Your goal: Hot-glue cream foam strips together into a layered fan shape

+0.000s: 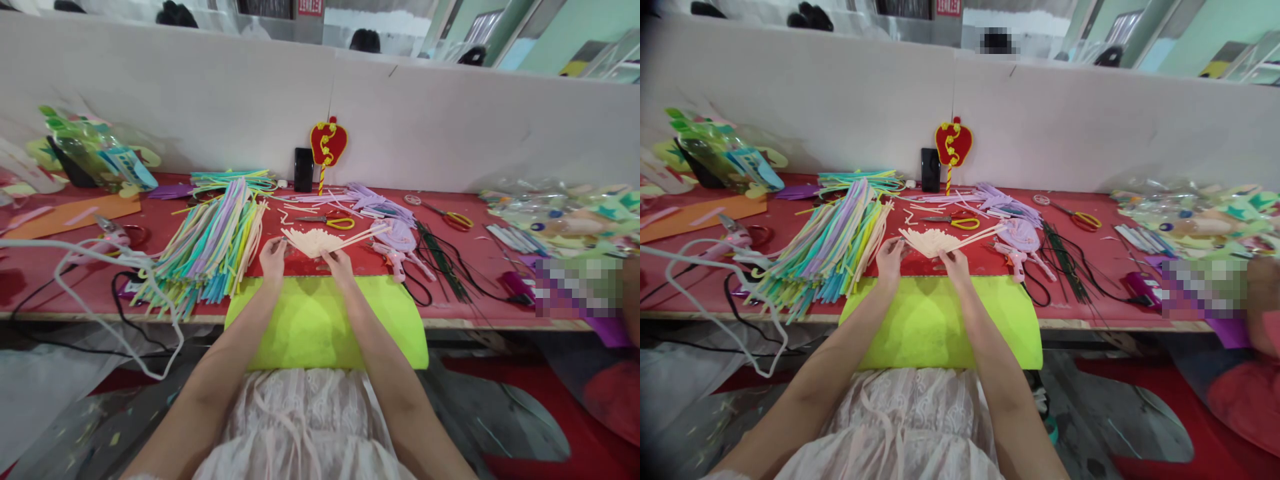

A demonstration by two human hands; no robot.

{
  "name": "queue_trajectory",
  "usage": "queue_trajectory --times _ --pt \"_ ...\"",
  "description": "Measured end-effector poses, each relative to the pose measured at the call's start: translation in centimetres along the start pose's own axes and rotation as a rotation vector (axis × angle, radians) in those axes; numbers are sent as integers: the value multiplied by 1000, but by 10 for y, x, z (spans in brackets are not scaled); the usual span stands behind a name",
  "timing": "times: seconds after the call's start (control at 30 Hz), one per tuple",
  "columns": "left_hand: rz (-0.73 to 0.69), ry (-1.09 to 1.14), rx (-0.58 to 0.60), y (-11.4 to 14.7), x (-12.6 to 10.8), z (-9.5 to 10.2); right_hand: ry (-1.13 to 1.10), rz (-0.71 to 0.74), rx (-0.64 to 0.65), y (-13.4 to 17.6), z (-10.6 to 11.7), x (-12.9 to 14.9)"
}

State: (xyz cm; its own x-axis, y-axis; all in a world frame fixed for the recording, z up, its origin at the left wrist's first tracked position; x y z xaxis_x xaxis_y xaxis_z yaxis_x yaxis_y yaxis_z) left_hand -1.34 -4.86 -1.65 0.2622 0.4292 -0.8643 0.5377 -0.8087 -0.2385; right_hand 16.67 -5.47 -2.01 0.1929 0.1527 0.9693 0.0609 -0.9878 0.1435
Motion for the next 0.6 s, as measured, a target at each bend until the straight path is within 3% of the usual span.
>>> queue_trajectory --times 0.2,0.6 --pt "-44 -11 8 0 0 1 9 -9 5 -1 -1 -1" --pt "30 -20 52 1 5 -1 -5 4 0 -1 0 -2"
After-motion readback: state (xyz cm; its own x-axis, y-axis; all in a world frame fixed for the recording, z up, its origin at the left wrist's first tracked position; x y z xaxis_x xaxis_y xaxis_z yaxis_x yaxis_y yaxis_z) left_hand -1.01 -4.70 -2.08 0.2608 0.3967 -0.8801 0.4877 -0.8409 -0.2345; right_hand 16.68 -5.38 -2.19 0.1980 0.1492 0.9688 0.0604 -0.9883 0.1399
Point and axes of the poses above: each hand's wrist, its own y-axis away from the middle knuckle, its own z-axis out of the back of the hand, x = y × z, the point moved 2 cm from there along -y, towards the middle knuckle, and after that the axes turned 11 degrees about -z, right-handed, at the moved point
